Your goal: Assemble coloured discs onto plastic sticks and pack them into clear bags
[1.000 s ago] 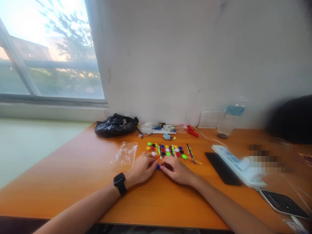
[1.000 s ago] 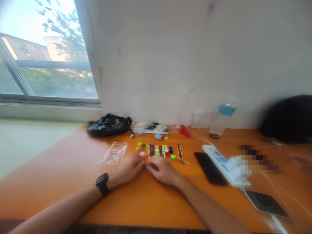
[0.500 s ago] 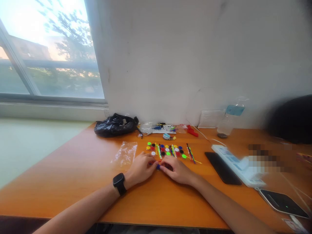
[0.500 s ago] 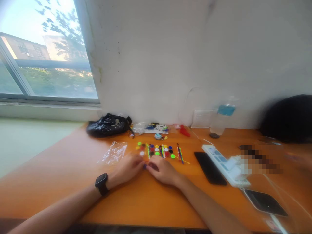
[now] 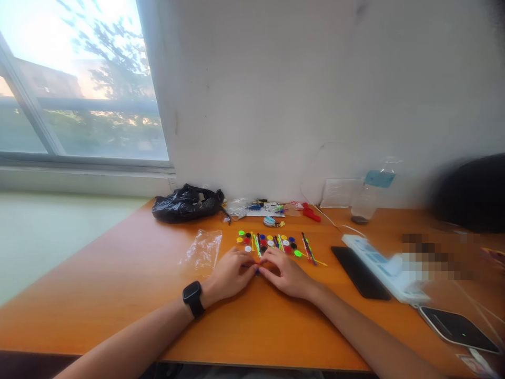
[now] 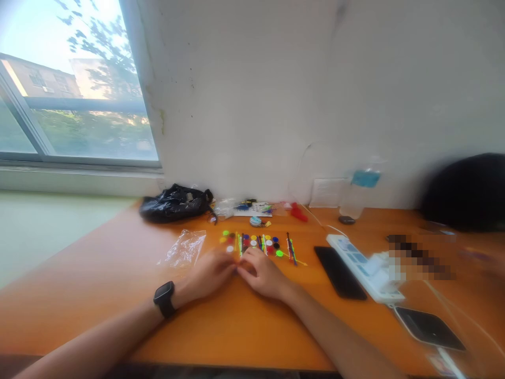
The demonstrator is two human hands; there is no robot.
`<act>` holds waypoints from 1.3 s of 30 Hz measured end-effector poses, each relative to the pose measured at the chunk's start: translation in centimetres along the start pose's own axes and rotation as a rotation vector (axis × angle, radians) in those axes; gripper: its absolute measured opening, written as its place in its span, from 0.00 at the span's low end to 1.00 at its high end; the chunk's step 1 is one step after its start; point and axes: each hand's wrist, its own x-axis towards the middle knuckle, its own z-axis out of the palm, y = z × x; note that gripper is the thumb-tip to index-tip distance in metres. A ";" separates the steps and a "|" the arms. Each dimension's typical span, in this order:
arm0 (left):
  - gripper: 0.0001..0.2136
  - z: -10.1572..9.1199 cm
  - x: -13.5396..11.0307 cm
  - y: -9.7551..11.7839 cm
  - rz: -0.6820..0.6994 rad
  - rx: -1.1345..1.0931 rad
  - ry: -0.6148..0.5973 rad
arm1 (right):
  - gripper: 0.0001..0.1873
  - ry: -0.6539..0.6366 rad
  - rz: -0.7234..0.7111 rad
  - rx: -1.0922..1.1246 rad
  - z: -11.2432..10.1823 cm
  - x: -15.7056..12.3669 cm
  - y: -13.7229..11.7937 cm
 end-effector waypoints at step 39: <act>0.06 0.0 0.1 -2.3 -0.183 0.041 0.012 | 0.07 -0.045 0.000 -0.036 0.0 -0.2 0.1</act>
